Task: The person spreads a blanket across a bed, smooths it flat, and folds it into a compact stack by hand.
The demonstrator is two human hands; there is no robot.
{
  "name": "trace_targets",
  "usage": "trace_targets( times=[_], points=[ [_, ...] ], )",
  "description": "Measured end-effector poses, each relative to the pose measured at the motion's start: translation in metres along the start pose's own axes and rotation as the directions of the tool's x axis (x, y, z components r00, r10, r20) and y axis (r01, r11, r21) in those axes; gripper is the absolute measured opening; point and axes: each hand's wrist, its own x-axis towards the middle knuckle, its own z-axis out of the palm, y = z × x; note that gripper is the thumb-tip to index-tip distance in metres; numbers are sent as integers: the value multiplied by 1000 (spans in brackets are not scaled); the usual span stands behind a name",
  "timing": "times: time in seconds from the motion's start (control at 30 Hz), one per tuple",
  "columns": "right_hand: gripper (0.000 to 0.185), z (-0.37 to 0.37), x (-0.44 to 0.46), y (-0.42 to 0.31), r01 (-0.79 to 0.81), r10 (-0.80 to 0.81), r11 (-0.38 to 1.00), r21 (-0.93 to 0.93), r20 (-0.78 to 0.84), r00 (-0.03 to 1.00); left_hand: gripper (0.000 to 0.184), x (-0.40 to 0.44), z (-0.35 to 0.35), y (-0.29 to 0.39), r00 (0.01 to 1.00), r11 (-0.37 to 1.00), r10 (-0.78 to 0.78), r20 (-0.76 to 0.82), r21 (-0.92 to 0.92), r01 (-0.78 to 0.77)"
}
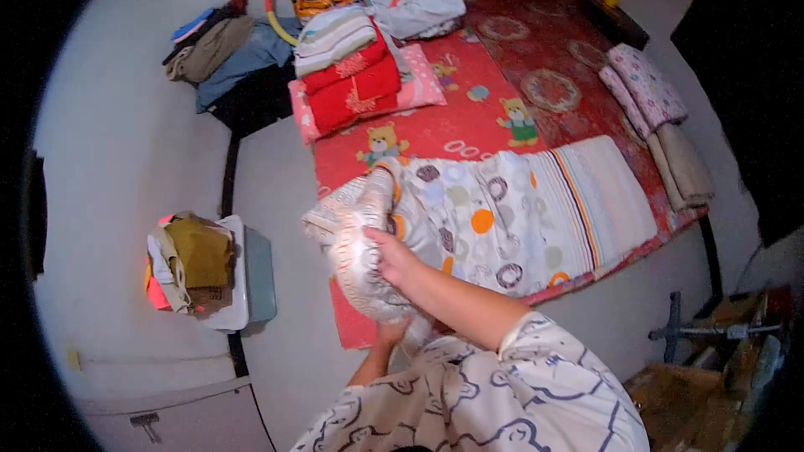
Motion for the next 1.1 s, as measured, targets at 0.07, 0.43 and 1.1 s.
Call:
trace_targets(
  times=[0.07,0.43,1.1],
  points=[
    [31,-12,1,11,205,-163,917,-342,149,975,55,16,-1,-7,974,978,-185,134,117,170],
    [40,-279,-127,-5,-288,-55,876,-387,-673,737,50,-7,-108,172,953,178,-304,5,-982,62],
    [32,-112,-91,-133,497,-660,745,-445,-381,648,50,60,-48,97,942,345,-333,-51,-936,71]
  ],
)
